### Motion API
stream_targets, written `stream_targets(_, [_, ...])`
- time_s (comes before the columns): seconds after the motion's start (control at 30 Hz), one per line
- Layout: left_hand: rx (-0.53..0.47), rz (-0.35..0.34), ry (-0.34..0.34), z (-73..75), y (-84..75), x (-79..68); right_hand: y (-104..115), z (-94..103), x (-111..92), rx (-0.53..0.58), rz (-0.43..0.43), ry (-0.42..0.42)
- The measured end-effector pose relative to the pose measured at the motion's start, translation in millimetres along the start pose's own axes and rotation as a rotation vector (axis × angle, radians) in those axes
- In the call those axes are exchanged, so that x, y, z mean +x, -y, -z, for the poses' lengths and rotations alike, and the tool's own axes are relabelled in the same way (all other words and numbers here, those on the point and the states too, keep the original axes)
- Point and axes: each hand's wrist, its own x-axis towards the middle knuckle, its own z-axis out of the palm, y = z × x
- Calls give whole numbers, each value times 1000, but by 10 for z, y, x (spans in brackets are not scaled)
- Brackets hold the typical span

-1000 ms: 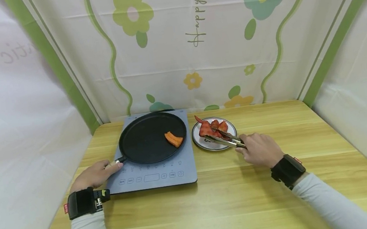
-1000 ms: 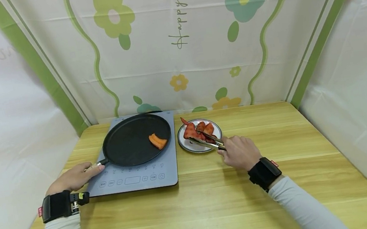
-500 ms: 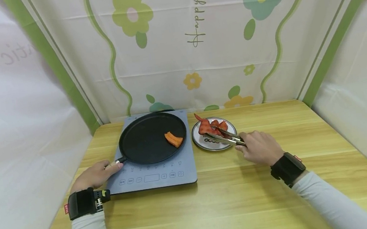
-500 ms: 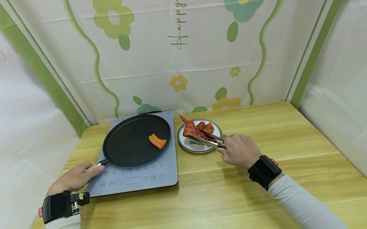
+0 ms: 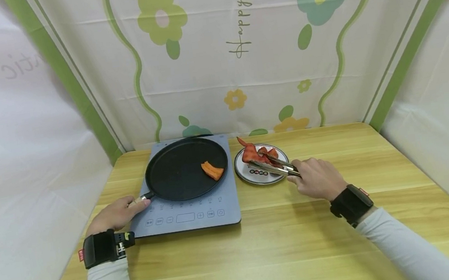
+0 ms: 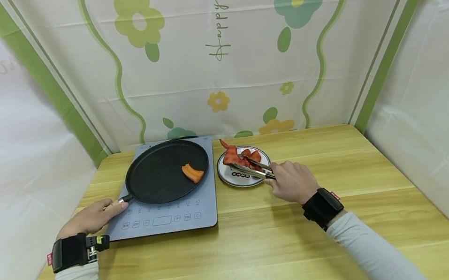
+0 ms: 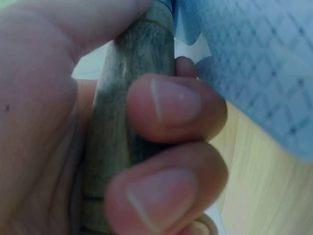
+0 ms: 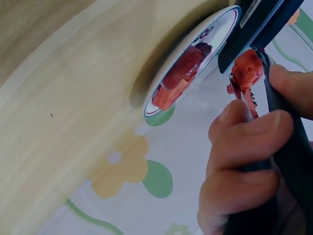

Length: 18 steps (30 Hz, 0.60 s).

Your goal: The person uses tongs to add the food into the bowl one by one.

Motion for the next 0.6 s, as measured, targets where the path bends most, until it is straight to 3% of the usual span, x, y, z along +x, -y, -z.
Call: stream_targets(0.6, [-8, 3, 3, 1, -1, -6, 115, 124, 116, -1, 28, -44])
